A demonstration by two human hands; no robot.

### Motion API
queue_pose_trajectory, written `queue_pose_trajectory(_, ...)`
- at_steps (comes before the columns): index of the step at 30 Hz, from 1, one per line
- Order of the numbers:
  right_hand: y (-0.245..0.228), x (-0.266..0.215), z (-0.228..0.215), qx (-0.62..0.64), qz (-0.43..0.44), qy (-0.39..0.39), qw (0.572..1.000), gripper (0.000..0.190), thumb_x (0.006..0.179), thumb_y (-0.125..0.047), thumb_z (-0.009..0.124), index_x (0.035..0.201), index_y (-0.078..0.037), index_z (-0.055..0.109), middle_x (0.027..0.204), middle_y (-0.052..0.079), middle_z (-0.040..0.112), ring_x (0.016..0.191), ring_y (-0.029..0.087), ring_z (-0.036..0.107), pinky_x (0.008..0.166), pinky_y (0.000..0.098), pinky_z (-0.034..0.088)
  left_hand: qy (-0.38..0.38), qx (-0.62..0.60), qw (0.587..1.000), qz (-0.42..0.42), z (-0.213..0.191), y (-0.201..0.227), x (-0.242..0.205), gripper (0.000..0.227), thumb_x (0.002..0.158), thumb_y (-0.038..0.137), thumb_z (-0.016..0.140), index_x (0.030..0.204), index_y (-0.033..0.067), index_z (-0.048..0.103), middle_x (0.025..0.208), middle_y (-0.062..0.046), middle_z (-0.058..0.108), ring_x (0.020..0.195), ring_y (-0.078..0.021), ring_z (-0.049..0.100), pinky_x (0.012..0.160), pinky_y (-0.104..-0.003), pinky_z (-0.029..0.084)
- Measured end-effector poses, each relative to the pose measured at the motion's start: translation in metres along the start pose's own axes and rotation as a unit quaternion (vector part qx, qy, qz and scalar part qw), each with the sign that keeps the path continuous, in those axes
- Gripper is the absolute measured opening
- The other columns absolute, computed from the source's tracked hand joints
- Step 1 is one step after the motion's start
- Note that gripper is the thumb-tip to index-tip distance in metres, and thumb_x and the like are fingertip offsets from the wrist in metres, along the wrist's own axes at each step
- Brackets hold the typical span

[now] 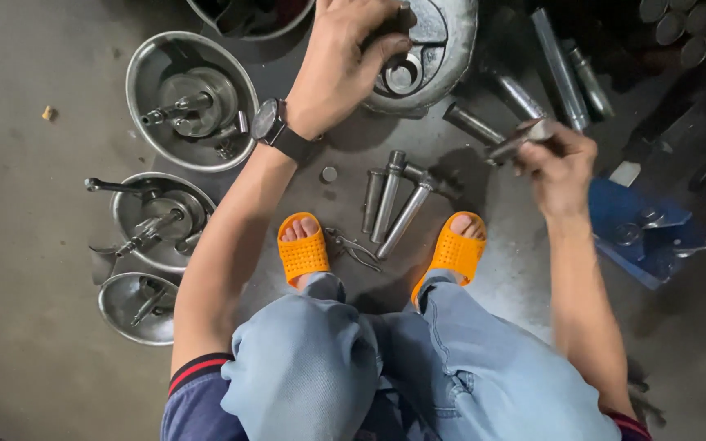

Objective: The person sits on the floor of a workshop and assembles mechanical components. They pick up cylindrical metal parts and springs, insert them into a larger metal housing, and use a hammer to tap them into place. The person also wipes the parts with a red cloth and places the assembled units into metal bowls.

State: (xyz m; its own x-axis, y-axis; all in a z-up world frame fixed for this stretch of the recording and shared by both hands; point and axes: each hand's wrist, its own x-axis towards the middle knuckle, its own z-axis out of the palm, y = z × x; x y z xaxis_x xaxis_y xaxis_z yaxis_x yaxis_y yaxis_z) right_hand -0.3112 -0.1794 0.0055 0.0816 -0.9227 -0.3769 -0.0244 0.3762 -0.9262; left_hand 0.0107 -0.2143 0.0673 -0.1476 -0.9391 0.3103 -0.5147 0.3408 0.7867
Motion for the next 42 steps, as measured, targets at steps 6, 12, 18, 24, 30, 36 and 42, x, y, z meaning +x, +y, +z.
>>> queue_pose_trajectory(6, -0.017, -0.026, 0.034, -0.060, -0.044, -0.158, 0.985, 0.013, 0.081, -0.006, 0.065, 0.090, 0.001, 0.059, 0.091, 0.011, 0.058, 0.070, 0.014, 0.056, 0.055, 0.0192, 0.052, 0.031, -0.037, 0.998, 0.035, -0.001, 0.003, 0.003, 0.007, 0.080, 0.000, 0.063, 0.080, 0.0025, 0.057, 0.076, -0.005, 0.056, 0.072, -0.0235, 0.050, 0.068, -0.035, 0.035)
queue_pose_trajectory(12, -0.020, -0.029, 0.051, -0.042, -0.046, -0.166, 0.984, 0.017, 0.079, -0.005, 0.068, 0.090, 0.006, 0.060, 0.088, 0.012, 0.057, 0.065, 0.016, 0.056, 0.052, 0.0196, 0.052, 0.026, -0.027, 0.999, 0.026, -0.001, 0.003, 0.003, 0.006, 0.080, 0.000, 0.061, 0.081, 0.0033, 0.056, 0.078, -0.005, 0.057, 0.074, -0.0232, 0.051, 0.071, -0.035, 0.034)
queue_pose_trajectory(18, -0.016, -0.029, 0.051, -0.073, -0.065, -0.171, 0.980, 0.015, 0.080, -0.007, 0.068, 0.086, 0.003, 0.060, 0.086, 0.011, 0.056, 0.069, 0.015, 0.056, 0.055, 0.0202, 0.053, 0.031, -0.049, 0.998, 0.038, -0.001, 0.002, 0.003, 0.007, 0.079, -0.002, 0.062, 0.080, 0.0021, 0.056, 0.075, -0.006, 0.056, 0.070, -0.0223, 0.051, 0.066, -0.034, 0.036)
queue_pose_trajectory(24, -0.012, -0.033, 0.051, -0.103, -0.071, -0.187, 0.974, 0.014, 0.081, -0.012, 0.068, 0.089, -0.003, 0.061, 0.086, 0.005, 0.059, 0.073, 0.013, 0.057, 0.063, 0.0213, 0.052, 0.035, -0.030, 0.998, 0.031, 0.000, 0.001, 0.002, 0.006, 0.080, -0.001, 0.062, 0.082, 0.0032, 0.057, 0.077, -0.004, 0.057, 0.072, -0.0218, 0.051, 0.069, -0.034, 0.035)
queue_pose_trajectory(30, -0.007, -0.034, 0.053, -0.078, -0.054, -0.189, 0.977, 0.015, 0.080, -0.007, 0.068, 0.089, 0.002, 0.061, 0.084, 0.009, 0.058, 0.065, 0.014, 0.058, 0.055, 0.0193, 0.053, 0.034, -0.044, 0.998, 0.036, 0.000, 0.001, 0.002, 0.006, 0.080, -0.001, 0.061, 0.082, 0.0023, 0.057, 0.077, -0.006, 0.057, 0.072, -0.0230, 0.051, 0.067, -0.034, 0.036)
queue_pose_trajectory(36, -0.006, -0.034, 0.056, -0.099, -0.071, -0.193, 0.974, 0.014, 0.080, -0.010, 0.068, 0.088, 0.000, 0.061, 0.084, 0.007, 0.058, 0.068, 0.013, 0.056, 0.054, 0.0191, 0.050, 0.033, -0.028, 0.999, 0.029, 0.000, 0.001, 0.001, 0.005, 0.080, 0.003, 0.062, 0.082, 0.0040, 0.057, 0.078, -0.005, 0.057, 0.073, -0.0232, 0.051, 0.068, -0.035, 0.035)
queue_pose_trajectory(42, 0.000, -0.034, 0.057, -0.072, -0.064, -0.203, 0.974, 0.015, 0.080, -0.010, 0.067, 0.089, 0.000, 0.060, 0.086, 0.009, 0.058, 0.069, 0.014, 0.058, 0.056, 0.0197, 0.052, 0.037, -0.010, 0.999, 0.024, 0.002, 0.000, 0.000, 0.004, 0.082, 0.006, 0.062, 0.083, 0.0059, 0.058, 0.079, -0.004, 0.059, 0.075, -0.0234, 0.053, 0.071, -0.036, 0.034)
